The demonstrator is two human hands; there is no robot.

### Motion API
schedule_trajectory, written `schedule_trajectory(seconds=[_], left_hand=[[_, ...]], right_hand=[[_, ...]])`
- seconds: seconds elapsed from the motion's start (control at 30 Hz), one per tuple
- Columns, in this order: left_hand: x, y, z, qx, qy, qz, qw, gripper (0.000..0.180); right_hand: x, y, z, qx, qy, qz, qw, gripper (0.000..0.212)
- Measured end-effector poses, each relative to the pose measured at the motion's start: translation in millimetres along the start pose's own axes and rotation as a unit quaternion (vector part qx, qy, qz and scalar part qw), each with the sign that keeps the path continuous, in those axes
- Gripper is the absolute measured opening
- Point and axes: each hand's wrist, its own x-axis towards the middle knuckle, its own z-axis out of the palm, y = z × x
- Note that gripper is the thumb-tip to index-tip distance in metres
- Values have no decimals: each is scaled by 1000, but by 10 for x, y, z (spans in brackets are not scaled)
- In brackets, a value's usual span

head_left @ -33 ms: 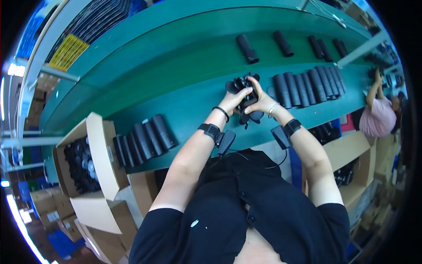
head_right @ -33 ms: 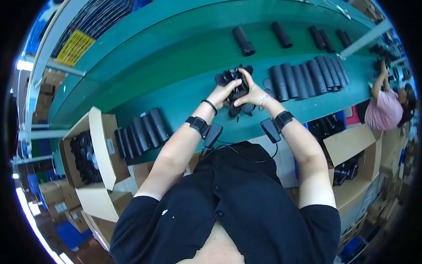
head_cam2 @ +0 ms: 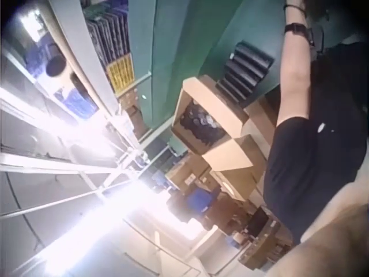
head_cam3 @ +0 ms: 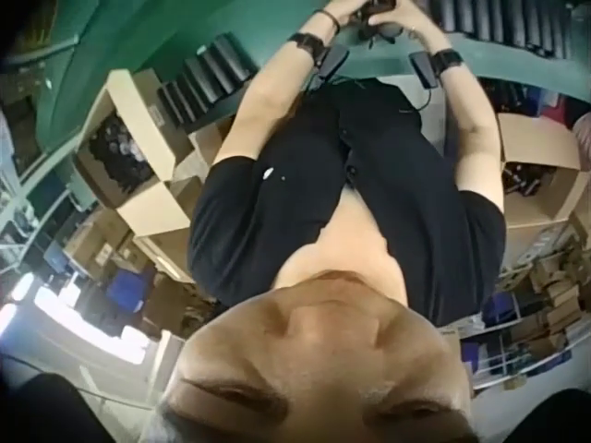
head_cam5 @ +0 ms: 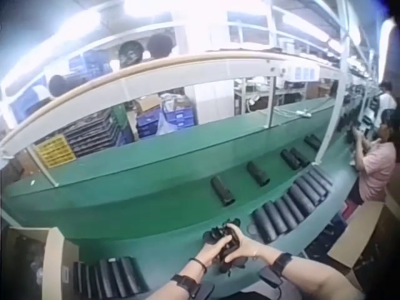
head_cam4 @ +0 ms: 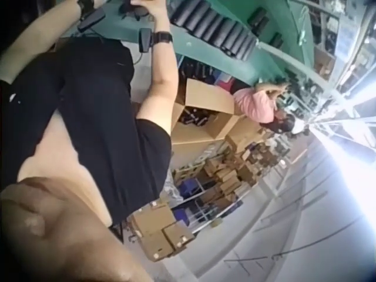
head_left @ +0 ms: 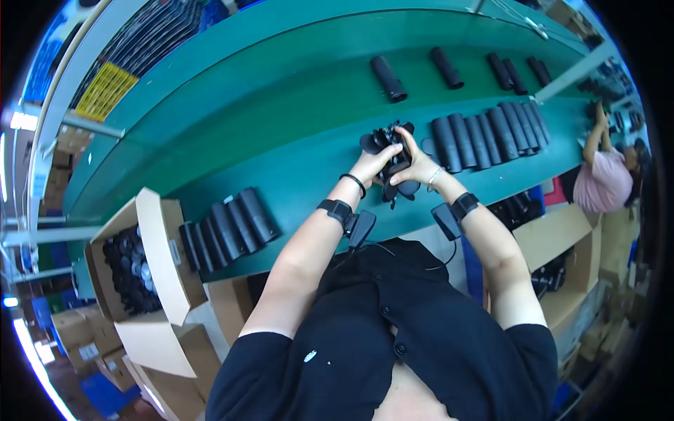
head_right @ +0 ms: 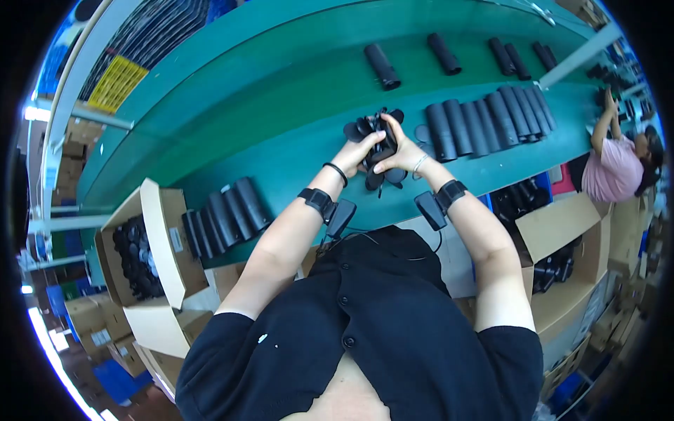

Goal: Arranging black cylindrical electronic components on a conveyor belt at a manual assembly station.

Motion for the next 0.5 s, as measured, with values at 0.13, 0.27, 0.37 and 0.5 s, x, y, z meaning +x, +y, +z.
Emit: schedule_trajectory(seconds=[0.13, 0.27, 0.37, 0.5], left_hand=[[334, -258, 153, -1, 21, 17, 1000, 68], [516, -282, 177, 75, 14, 37, 996, 70], [574, -411, 47, 148, 33, 56, 987, 67], [605, -606, -62, 254, 108, 118, 954, 68]], right_hand=[[-105, 383, -186, 41, 24, -13, 999, 130], [-133, 682, -267, 54, 39, -42, 997, 130], [-89, 804, -192, 38, 51, -43, 997, 130], [-36, 851, -189, 34, 37, 2, 999, 126]])
